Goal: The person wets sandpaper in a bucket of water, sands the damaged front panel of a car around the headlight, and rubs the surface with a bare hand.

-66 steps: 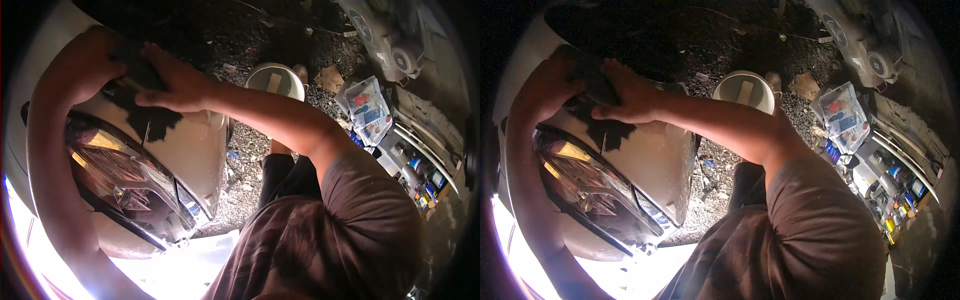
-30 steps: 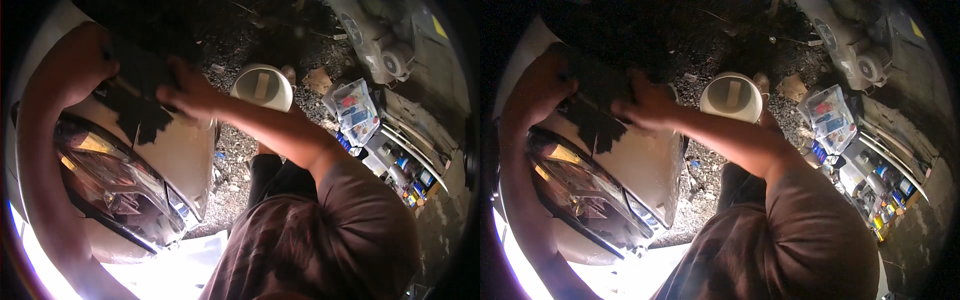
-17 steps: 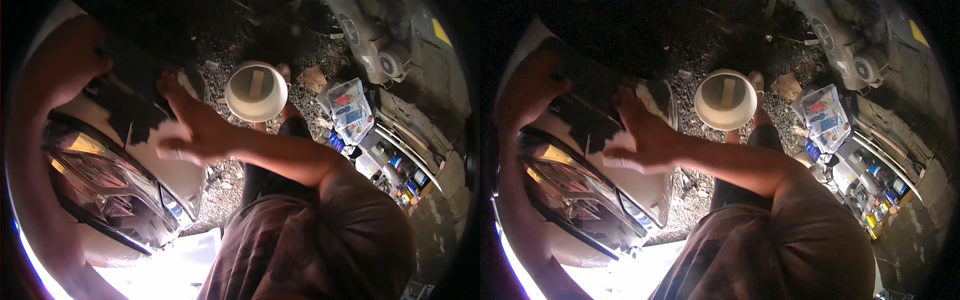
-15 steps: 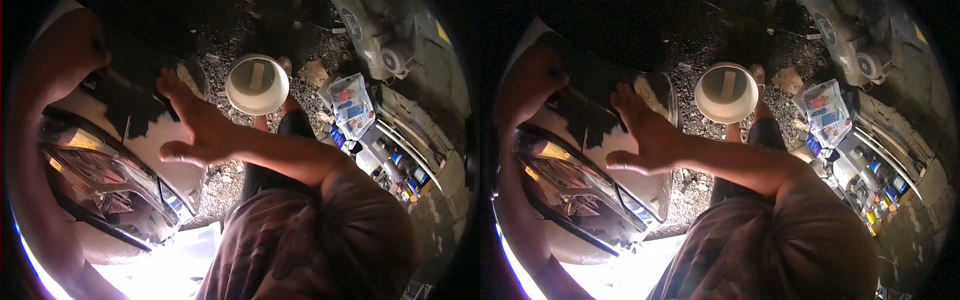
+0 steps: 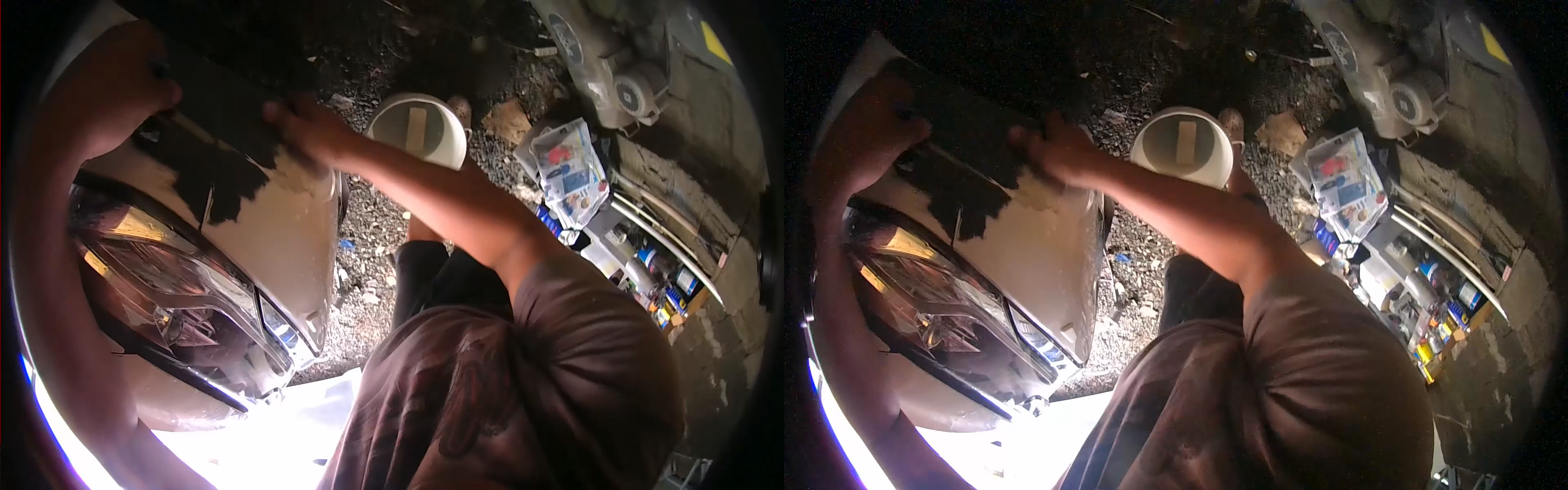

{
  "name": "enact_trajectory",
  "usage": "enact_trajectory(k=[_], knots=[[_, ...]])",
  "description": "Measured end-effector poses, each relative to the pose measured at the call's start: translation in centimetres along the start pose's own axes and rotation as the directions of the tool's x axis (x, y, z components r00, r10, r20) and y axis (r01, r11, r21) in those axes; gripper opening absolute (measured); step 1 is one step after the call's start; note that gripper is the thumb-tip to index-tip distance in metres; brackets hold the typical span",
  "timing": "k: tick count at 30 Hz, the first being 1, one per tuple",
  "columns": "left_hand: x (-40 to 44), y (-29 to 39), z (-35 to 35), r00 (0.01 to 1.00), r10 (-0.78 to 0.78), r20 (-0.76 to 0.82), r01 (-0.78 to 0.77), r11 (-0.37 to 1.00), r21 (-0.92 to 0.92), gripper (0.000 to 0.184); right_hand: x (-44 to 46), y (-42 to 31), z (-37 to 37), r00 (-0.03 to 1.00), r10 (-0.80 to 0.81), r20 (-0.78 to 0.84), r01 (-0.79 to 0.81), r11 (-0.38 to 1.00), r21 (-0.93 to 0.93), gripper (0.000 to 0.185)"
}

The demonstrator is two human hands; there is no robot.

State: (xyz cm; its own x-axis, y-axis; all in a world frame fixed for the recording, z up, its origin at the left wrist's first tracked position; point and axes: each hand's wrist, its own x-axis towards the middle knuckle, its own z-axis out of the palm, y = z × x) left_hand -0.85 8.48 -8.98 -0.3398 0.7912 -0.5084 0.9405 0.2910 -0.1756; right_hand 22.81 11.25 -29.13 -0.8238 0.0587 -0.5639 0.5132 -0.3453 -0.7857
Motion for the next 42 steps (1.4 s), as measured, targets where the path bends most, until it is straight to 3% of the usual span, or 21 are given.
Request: enact_trajectory(k=[2,3,5,6,7,8,10,11,12,14,15,17,20,22,23,26,29,32,36,40,42], knots=[[0.5,-1.8,1.5,0.998,-0.051,0.028,0.050,0.998,0.022,0.034,-1.4,0.6,1.5,1.000,0.009,-0.021,-0.009,1.000,0.022,0.102],[1.5,-3.4,2.3,0.995,0.016,0.101,-0.012,0.999,-0.045,0.033,-3.9,1.1,2.8,0.928,-0.345,-0.139,0.289,0.905,-0.313,0.094],[2.1,-4.6,3.3,0.984,0.085,0.159,-0.068,0.991,-0.113,0.033,-6.2,0.9,3.6,0.730,-0.677,-0.100,0.498,0.626,-0.601,0.093],[1.9,-4.6,3.2,0.994,0.079,0.079,-0.075,0.996,-0.049,0.033,-5.6,0.2,3.0,0.727,-0.680,-0.097,0.501,0.621,-0.602,0.093],[1.6,-4.3,3.1,0.996,0.079,0.039,-0.079,0.997,-0.016,0.034,-4.5,-0.9,2.0,0.920,-0.386,-0.073,0.332,0.864,-0.379,0.102],[1.2,-3.3,2.6,0.997,0.080,-0.002,-0.080,0.997,0.018,0.034,-3.6,-1.0,1.4,0.966,-0.260,-0.008,0.253,0.947,-0.200,0.108],[0.8,-0.5,0.9,0.987,-0.115,0.109,0.120,0.992,-0.035,0.035,-2.0,-1.4,0.3,0.992,0.011,0.124,-0.026,0.991,0.128,0.120],[0.8,-0.2,0.4,0.974,-0.175,0.142,0.183,0.982,-0.044,0.036,-3.6,-0.9,1.6,0.987,-0.161,0.015,0.162,0.980,-0.117,0.118],[0.6,-1.5,1.2,1.000,0.016,0.014,-0.016,1.000,-0.015,0.035,-5.5,-0.3,3.1,0.940,-0.337,-0.043,0.298,0.880,-0.371,0.116],[0.7,-2.1,2.4,0.971,0.225,-0.082,-0.223,0.974,0.029,0.035,-10.9,0.6,4.9,0.833,-0.552,0.044,0.518,0.749,-0.412,0.118],[1.1,-1.7,2.2,0.997,0.066,0.035,-0.060,0.989,-0.138,0.036,-12.0,1.4,5.7,0.831,-0.556,0.027,0.518,0.756,-0.400,0.117],[1.5,-1.0,1.0,0.984,-0.081,0.160,0.121,0.959,-0.255,0.036,-12.3,2.3,5.8,0.814,-0.580,0.001,0.535,0.750,-0.389,0.116],[1.0,-0.6,1.1,0.997,-0.044,0.062,0.046,0.999,-0.027,0.037,-10.1,2.4,4.1,0.892,-0.453,0.011,0.431,0.842,-0.325,0.112],[1.3,-2.3,2.4,0.998,0.068,-0.017,-0.070,0.984,-0.162,0.038,-7.7,2.2,3.0,0.970,-0.243,-0.027,0.243,0.970,-0.002,0.112],[1.5,-2.6,2.5,0.993,0.105,-0.049,-0.112,0.973,-0.201,0.038,-8.6,2.5,3.9,0.969,-0.243,-0.035,0.226,0.938,-0.264,0.113],[1.8,-2.2,1.7,0.998,0.029,0.051,-0.026,0.998,-0.063,0.040,-11.6,4.2,5.0,0.920,-0.388,-0.049,0.335,0.846,-0.415,0.108],[2.4,-2.3,1.1,0.946,-0.093,0.311,0.071,0.994,0.081,0.042,-8.1,4.5,3.8,0.961,-0.263,-0.079,0.230,0.928,-0.292,0.110],[1.6,-1.2,0.7,0.978,-0.094,0.187,0.087,0.995,0.042,0.039,-8.3,4.9,3.6,0.955,-0.286,-0.079,0.251,0.922,-0.294,0.112],[1.7,-1.5,1.1,0.969,-0.117,0.216,0.129,0.991,-0.044,0.036,-9.3,6.2,4.8,0.918,-0.376,-0.124,0.306,0.873,-0.379,0.113],[1.4,-1.5,0.7,0.972,-0.113,0.206,0.130,0.989,-0.070,0.035,-8.8,5.8,4.4,0.948,-0.291,-0.131,0.247,0.929,-0.276,0.112],[1.7,-1.5,0.9,0.964,-0.098,0.246,0.135,0.981,-0.138,0.032,-10.3,7.3,4.9,0.924,-0.344,-0.165,0.274,0.899,-0.343,0.104]])
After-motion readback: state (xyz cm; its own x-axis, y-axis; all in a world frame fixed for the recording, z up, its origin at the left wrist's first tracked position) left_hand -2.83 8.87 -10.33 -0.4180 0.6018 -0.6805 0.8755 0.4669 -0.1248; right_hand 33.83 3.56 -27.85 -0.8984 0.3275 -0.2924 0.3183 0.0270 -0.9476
